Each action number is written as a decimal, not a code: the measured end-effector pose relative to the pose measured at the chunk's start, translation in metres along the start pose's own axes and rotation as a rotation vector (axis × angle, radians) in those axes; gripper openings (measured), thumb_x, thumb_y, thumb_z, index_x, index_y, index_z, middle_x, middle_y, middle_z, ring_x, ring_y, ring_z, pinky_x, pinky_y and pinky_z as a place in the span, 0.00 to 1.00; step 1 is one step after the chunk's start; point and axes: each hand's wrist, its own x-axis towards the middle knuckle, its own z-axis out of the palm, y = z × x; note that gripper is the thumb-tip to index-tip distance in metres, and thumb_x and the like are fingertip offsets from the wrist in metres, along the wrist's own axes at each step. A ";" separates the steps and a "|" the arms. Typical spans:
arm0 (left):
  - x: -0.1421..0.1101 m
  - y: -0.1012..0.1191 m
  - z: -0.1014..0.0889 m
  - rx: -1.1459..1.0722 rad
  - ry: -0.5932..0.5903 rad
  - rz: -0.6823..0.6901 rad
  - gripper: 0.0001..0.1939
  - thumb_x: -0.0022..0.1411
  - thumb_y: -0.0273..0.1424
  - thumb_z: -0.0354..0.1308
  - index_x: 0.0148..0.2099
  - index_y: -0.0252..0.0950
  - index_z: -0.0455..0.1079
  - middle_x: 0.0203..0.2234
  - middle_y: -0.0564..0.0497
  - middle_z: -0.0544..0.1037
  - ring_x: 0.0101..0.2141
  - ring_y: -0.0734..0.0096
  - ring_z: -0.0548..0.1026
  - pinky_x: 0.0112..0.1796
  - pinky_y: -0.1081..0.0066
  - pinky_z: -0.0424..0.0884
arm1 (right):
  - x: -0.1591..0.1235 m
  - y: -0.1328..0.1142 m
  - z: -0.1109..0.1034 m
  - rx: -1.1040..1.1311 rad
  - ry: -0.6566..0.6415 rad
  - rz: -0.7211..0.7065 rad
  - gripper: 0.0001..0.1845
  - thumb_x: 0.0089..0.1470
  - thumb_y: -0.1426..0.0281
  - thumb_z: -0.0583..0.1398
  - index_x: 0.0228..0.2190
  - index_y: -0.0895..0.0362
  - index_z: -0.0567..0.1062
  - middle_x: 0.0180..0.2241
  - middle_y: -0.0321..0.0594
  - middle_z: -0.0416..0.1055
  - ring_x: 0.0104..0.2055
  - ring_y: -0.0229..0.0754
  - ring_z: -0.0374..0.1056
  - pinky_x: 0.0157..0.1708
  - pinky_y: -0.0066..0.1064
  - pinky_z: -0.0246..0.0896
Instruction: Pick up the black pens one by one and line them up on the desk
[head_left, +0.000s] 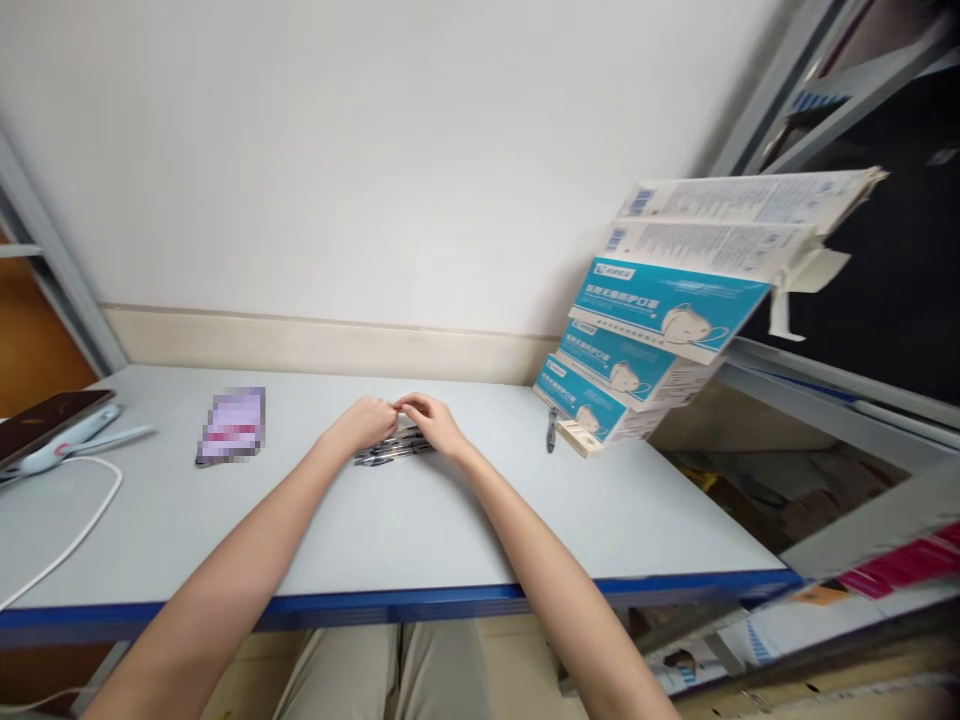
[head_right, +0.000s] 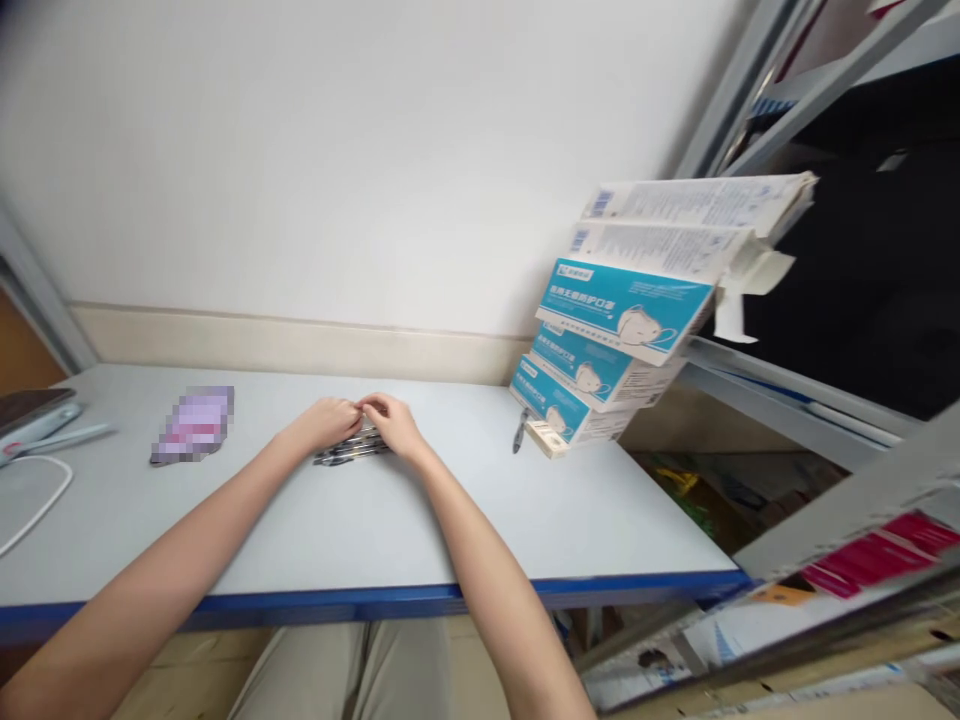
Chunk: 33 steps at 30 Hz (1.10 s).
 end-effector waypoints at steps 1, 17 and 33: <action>0.000 0.000 0.000 0.002 0.003 -0.001 0.17 0.61 0.27 0.41 0.32 0.30 0.71 0.30 0.40 0.78 0.31 0.63 0.76 0.30 0.70 0.65 | 0.000 0.000 0.000 -0.004 -0.004 -0.001 0.09 0.50 0.70 0.54 0.30 0.59 0.73 0.33 0.40 0.72 0.38 0.38 0.67 0.44 0.31 0.58; -0.007 -0.019 0.004 -0.009 0.037 -0.117 0.22 0.63 0.29 0.37 0.30 0.30 0.71 0.30 0.39 0.77 0.30 0.66 0.74 0.29 0.71 0.62 | -0.034 0.006 -0.126 -1.208 0.622 0.748 0.18 0.51 0.74 0.52 0.44 0.66 0.70 0.46 0.60 0.64 0.50 0.56 0.56 0.46 0.46 0.46; -0.008 -0.019 0.009 -0.068 0.171 -0.142 0.18 0.65 0.34 0.38 0.41 0.32 0.67 0.36 0.43 0.74 0.36 0.66 0.72 0.33 0.71 0.64 | -0.028 0.015 -0.116 -1.278 0.346 0.613 0.16 0.57 0.74 0.47 0.42 0.62 0.70 0.40 0.54 0.69 0.43 0.49 0.63 0.45 0.42 0.48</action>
